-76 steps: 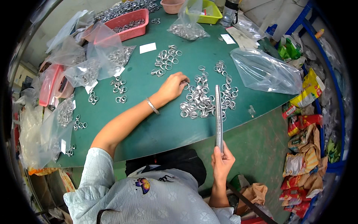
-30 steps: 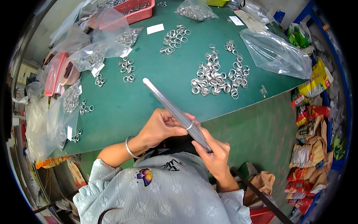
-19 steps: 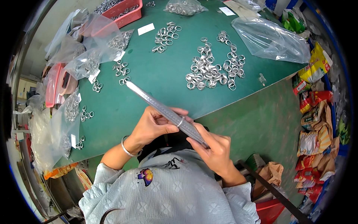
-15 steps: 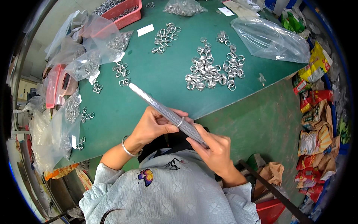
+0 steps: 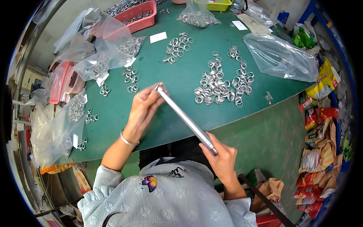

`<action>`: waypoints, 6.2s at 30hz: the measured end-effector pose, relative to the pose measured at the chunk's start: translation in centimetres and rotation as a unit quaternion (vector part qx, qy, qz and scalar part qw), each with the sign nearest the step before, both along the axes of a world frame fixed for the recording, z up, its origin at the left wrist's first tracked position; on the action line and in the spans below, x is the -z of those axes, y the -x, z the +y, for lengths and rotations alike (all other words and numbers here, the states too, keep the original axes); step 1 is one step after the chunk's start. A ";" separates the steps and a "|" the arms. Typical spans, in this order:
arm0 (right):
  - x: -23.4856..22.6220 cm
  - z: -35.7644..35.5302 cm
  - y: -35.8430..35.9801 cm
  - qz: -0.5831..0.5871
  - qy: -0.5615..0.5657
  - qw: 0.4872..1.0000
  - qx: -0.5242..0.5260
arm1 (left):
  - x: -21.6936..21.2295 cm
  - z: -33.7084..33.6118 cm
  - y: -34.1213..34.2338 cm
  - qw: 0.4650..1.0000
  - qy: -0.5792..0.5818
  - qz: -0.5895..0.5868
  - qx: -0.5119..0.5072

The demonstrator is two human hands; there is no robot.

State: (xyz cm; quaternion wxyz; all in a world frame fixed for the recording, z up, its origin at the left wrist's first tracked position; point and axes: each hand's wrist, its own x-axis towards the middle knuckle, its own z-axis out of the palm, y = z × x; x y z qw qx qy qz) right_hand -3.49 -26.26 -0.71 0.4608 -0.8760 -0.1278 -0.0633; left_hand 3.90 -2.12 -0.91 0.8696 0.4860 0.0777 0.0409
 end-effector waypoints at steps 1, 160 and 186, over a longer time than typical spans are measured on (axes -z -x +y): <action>0.0 -0.1 -0.2 0.014 -0.001 1.000 0.000 | 0.9 0.6 -1.0 0.999 -0.043 0.007 -0.024; 1.8 1.0 1.2 0.125 -0.061 0.988 -0.069 | 4.5 17.8 15.0 0.703 -0.613 0.146 -0.331; 3.1 -3.4 1.2 0.146 -0.225 0.949 0.164 | 7.5 -5.7 -12.7 0.700 -0.645 -0.303 0.051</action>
